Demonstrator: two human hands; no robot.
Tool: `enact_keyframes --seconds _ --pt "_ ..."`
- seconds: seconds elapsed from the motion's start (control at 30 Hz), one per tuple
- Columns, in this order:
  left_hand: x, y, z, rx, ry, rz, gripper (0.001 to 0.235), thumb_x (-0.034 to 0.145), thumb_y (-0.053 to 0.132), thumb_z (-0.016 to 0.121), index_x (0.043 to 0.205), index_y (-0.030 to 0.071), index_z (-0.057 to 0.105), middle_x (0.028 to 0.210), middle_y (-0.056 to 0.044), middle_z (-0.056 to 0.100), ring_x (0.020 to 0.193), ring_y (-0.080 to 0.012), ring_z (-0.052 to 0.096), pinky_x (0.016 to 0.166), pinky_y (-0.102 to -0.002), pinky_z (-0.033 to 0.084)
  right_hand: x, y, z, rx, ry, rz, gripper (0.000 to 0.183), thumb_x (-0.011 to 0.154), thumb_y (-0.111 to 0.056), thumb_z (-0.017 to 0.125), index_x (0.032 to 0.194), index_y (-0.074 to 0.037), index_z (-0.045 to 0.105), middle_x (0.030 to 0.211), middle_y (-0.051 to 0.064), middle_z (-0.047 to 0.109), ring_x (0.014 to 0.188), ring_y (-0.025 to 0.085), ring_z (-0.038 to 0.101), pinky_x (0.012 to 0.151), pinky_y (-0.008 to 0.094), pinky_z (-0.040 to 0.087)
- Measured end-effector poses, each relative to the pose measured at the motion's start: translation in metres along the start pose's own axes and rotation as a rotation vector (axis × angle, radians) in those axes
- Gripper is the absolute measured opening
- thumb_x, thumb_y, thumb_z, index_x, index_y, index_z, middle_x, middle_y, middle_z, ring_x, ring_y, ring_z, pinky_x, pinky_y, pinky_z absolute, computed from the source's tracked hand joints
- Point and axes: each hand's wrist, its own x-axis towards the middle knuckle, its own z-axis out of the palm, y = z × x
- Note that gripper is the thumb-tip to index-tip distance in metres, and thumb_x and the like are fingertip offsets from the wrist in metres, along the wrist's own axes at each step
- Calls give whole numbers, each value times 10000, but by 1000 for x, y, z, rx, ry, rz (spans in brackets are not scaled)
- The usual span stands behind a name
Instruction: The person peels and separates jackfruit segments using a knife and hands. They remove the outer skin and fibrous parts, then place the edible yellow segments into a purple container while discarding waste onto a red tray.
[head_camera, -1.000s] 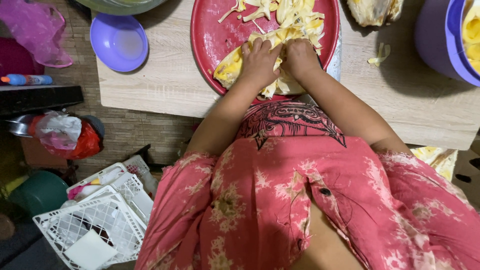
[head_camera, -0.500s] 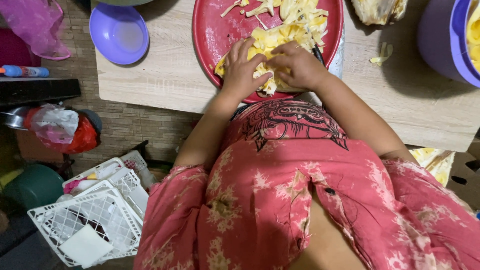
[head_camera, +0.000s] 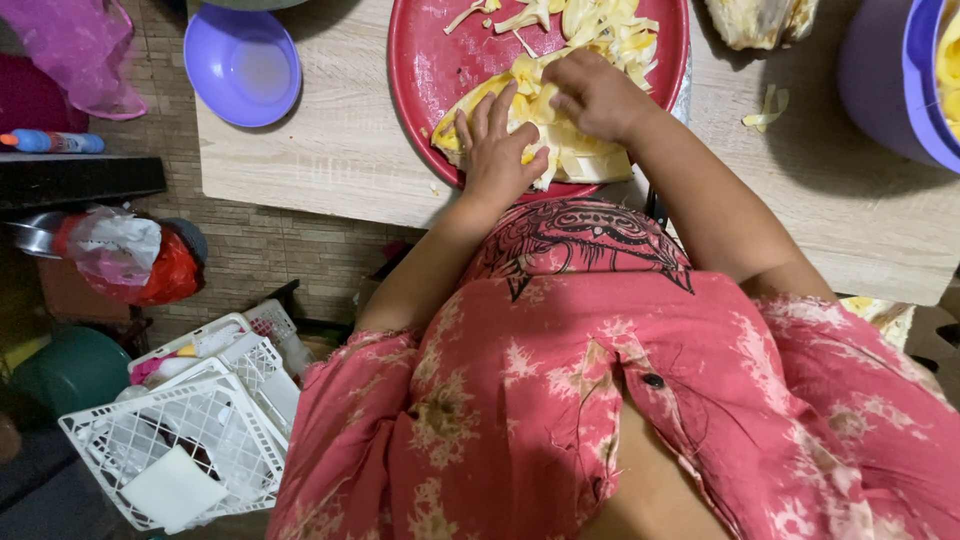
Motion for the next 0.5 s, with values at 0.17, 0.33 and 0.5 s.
enact_keyframes --seconds 0.17,0.33,0.5 --pt "1 -2 2 17 -22 -30 228 880 458 723 1036 294 747 1649 -85 214 1522 -399 180 1199 -708 13 9 27 35 -432 -64 -215 576 806 -319 713 1310 -70 588 1201 186 552 1040 368 575 692 472 577" --pt "6 4 -7 14 -69 -32 243 840 435 735 1032 288 756 1637 -89 244 1510 -400 191 1192 -706 48 37 27 36 -656 -189 -201 474 822 -333 769 1228 -125 639 947 112 673 865 329 635 633 449 548" --pt "8 5 -10 73 -130 -89 318 866 477 677 1145 347 754 1638 -75 246 1515 -382 186 1204 -693 61 46 8 16 -410 -203 -41 477 799 -392 893 1138 -133 680 743 33 688 767 229 701 670 363 553"
